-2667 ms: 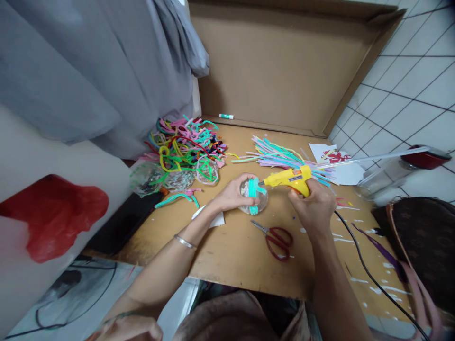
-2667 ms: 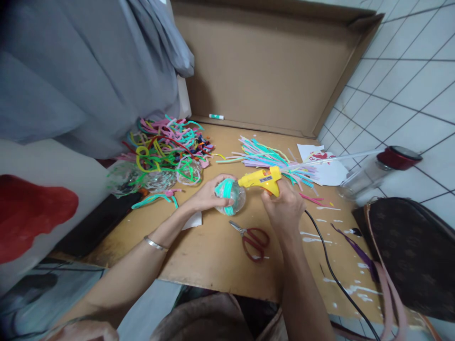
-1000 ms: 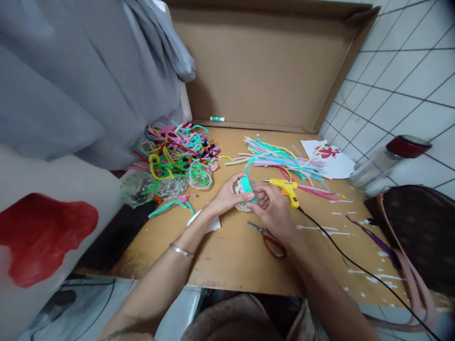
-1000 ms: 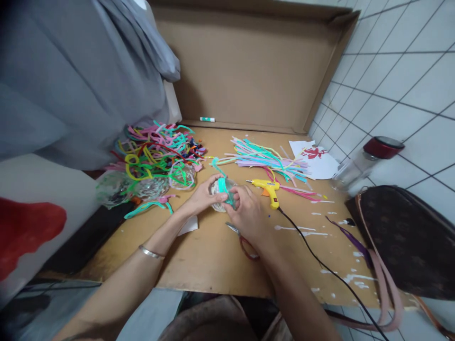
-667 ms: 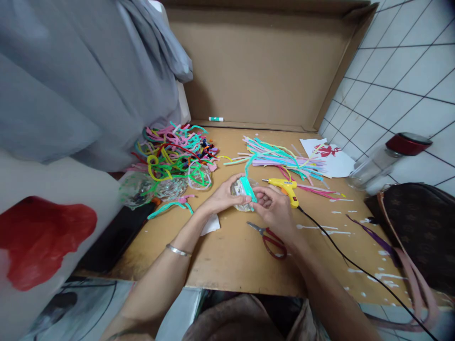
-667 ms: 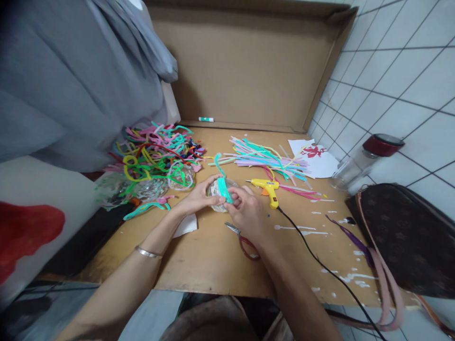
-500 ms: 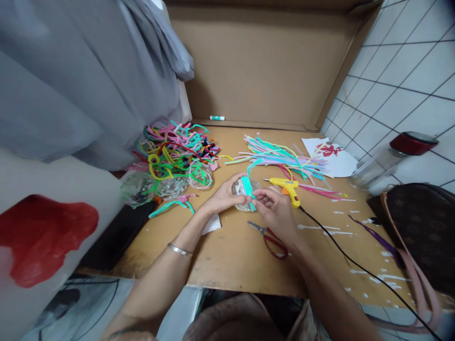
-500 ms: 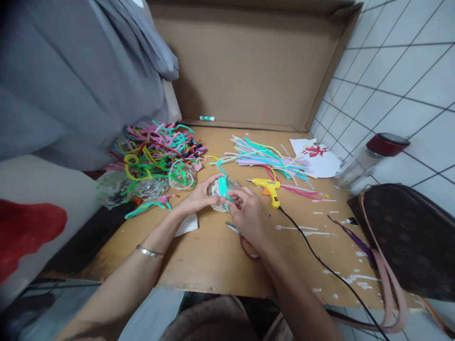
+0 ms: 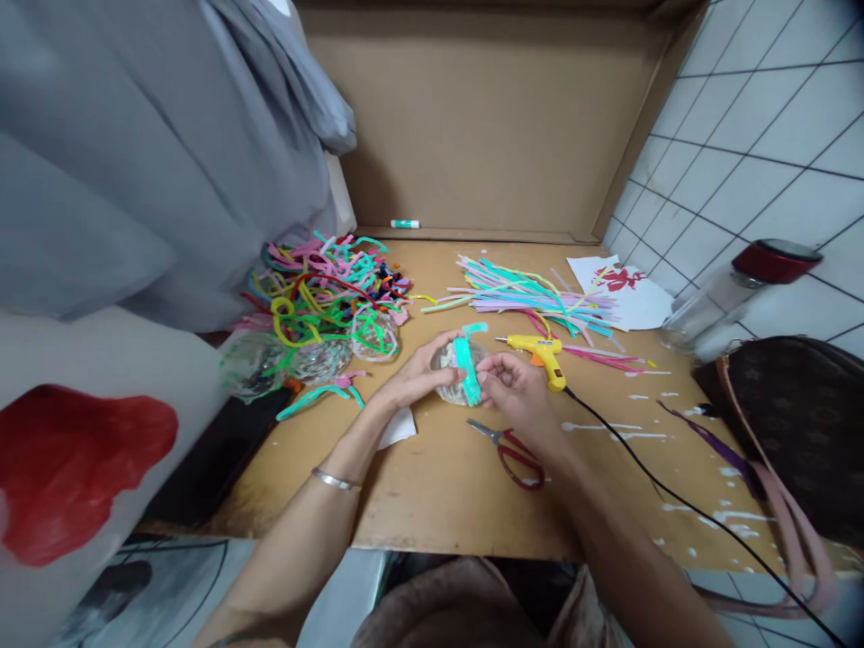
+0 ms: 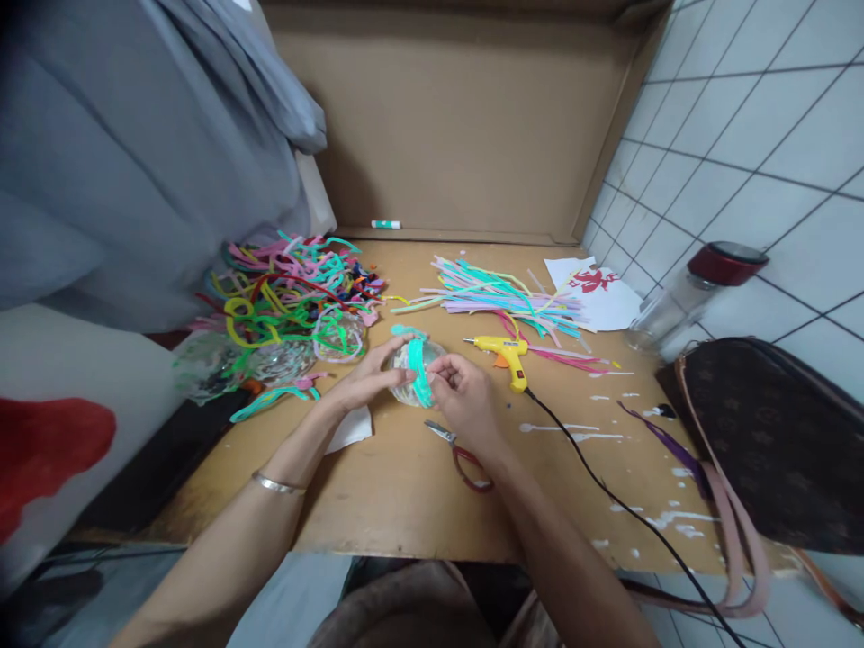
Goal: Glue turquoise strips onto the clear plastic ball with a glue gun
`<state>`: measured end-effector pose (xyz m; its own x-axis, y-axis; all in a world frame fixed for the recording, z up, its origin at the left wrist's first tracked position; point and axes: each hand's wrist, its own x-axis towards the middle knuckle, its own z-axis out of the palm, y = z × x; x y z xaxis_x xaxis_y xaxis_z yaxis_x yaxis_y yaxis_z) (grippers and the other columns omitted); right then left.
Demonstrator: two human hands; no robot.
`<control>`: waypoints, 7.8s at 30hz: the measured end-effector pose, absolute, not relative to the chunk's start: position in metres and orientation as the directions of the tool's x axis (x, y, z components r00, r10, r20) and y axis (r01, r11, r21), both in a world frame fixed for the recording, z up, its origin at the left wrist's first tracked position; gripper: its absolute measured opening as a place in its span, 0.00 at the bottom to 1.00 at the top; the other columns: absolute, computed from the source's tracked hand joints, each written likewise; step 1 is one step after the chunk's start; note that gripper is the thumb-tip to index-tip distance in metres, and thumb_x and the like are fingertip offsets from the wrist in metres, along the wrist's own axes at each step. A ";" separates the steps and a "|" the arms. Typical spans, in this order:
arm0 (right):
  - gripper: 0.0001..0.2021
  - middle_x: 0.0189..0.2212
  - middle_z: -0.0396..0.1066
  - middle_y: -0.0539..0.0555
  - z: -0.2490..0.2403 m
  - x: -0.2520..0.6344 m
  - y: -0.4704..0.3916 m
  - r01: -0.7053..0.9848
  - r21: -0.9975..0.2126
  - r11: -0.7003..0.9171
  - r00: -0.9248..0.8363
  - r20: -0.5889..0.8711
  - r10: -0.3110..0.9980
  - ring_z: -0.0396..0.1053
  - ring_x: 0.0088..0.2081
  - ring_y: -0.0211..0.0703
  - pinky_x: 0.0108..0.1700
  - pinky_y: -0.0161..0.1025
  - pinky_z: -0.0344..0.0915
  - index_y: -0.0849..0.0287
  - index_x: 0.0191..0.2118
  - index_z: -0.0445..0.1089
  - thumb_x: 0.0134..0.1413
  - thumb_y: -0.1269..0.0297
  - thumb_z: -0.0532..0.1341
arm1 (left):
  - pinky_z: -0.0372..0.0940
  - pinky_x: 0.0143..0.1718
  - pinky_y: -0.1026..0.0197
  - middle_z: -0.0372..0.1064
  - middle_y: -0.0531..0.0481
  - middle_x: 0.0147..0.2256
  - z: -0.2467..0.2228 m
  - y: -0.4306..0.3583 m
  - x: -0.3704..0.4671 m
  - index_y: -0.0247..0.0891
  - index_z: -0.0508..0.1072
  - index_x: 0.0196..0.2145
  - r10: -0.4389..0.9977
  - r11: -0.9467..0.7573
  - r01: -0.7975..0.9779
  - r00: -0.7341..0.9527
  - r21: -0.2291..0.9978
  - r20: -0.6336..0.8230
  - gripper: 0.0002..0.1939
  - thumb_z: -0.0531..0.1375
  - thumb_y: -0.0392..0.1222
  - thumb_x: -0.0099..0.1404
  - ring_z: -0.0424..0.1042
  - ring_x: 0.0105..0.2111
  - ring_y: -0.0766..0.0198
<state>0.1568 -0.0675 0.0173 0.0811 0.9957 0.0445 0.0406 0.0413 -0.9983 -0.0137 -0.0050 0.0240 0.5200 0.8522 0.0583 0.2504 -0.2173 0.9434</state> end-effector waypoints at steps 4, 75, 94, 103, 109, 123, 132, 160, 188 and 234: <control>0.09 0.17 0.63 0.43 0.020 0.154 -0.068 0.030 -0.999 0.023 0.109 0.027 0.994 0.63 0.19 0.32 0.20 0.30 0.64 0.58 0.28 0.67 0.38 0.60 0.62 | 0.62 0.55 0.56 0.67 0.44 0.53 0.023 -0.005 -0.012 0.33 0.64 0.59 0.853 -0.217 0.249 0.519 0.944 0.060 0.39 0.61 0.45 0.48 0.66 0.51 0.51; 0.10 0.31 0.67 0.52 0.028 0.160 -0.075 0.630 -0.543 0.555 -0.009 0.709 0.705 0.67 0.33 0.40 0.36 0.38 0.66 0.52 0.41 0.74 0.58 0.67 0.56 | 0.59 0.56 0.53 0.69 0.43 0.48 0.020 -0.011 -0.001 0.35 0.74 0.45 0.793 -0.415 0.169 0.549 0.894 0.265 0.23 0.66 0.41 0.50 0.67 0.51 0.54; 0.06 0.35 0.78 0.50 0.021 0.171 -0.072 0.353 -0.802 0.481 0.033 0.525 0.851 0.75 0.39 0.42 0.44 0.41 0.69 0.54 0.34 0.74 0.53 0.69 0.59 | 0.60 0.55 0.55 0.68 0.43 0.51 0.025 -0.008 -0.009 0.35 0.73 0.48 0.816 -0.291 0.158 0.556 0.944 0.158 0.26 0.66 0.43 0.51 0.67 0.51 0.55; 0.05 0.31 0.77 0.51 0.024 0.169 -0.069 0.392 -0.749 0.534 0.003 0.581 0.814 0.74 0.36 0.43 0.42 0.43 0.71 0.54 0.29 0.73 0.53 0.67 0.60 | 0.59 0.58 0.54 0.69 0.43 0.51 0.023 -0.005 -0.011 0.35 0.74 0.47 0.809 -0.296 0.141 0.562 0.945 0.170 0.26 0.66 0.45 0.49 0.67 0.52 0.53; 0.05 0.31 0.77 0.51 0.023 0.169 -0.069 0.374 -0.746 0.552 -0.030 0.585 0.811 0.75 0.36 0.42 0.42 0.43 0.71 0.54 0.30 0.73 0.53 0.69 0.60 | 0.60 0.57 0.54 0.70 0.43 0.50 0.024 -0.005 -0.011 0.35 0.74 0.47 0.809 -0.305 0.157 0.563 0.939 0.168 0.26 0.66 0.44 0.49 0.68 0.52 0.54; 0.06 0.30 0.77 0.51 0.024 0.165 -0.069 0.380 -0.762 0.525 -0.048 0.551 0.833 0.74 0.34 0.42 0.37 0.41 0.70 0.54 0.28 0.72 0.52 0.69 0.59 | 0.61 0.56 0.55 0.69 0.43 0.50 0.023 -0.005 -0.011 0.35 0.71 0.48 0.811 -0.301 0.169 0.564 0.939 0.158 0.27 0.67 0.45 0.51 0.68 0.51 0.55; 0.05 0.29 0.76 0.51 0.024 0.166 -0.069 0.382 -0.767 0.516 -0.033 0.547 0.837 0.74 0.34 0.43 0.37 0.42 0.70 0.53 0.28 0.72 0.52 0.67 0.59 | 0.57 0.60 0.51 0.65 0.41 0.56 0.018 -0.005 -0.009 0.36 0.71 0.49 0.787 -0.410 0.173 0.564 0.896 0.251 0.26 0.66 0.45 0.53 0.64 0.57 0.51; 0.05 0.31 0.75 0.51 0.021 0.167 -0.068 0.394 -0.747 0.536 -0.043 0.568 0.822 0.73 0.36 0.42 0.39 0.41 0.70 0.54 0.30 0.72 0.52 0.70 0.60 | 0.62 0.56 0.54 0.71 0.42 0.51 0.019 -0.005 -0.014 0.37 0.72 0.50 0.776 -0.399 0.133 0.576 0.907 0.257 0.28 0.67 0.54 0.55 0.69 0.52 0.54; 0.06 0.32 0.75 0.51 0.017 0.168 -0.068 0.415 -0.747 0.520 -0.061 0.547 0.835 0.73 0.36 0.42 0.38 0.40 0.69 0.54 0.30 0.73 0.52 0.69 0.59 | 0.58 0.59 0.46 0.68 0.38 0.54 0.017 -0.002 -0.013 0.38 0.77 0.43 0.694 -0.493 0.073 0.634 0.867 0.342 0.29 0.74 0.51 0.44 0.66 0.56 0.49; 0.06 0.36 0.74 0.54 0.005 0.169 -0.055 0.424 -0.644 0.637 -0.032 0.692 0.721 0.72 0.39 0.42 0.41 0.41 0.69 0.55 0.37 0.75 0.56 0.66 0.60 | 0.56 0.61 0.46 0.62 0.38 0.56 0.007 -0.003 -0.008 0.38 0.67 0.52 0.674 -0.657 0.230 0.607 0.718 0.422 0.39 0.74 0.48 0.43 0.62 0.58 0.49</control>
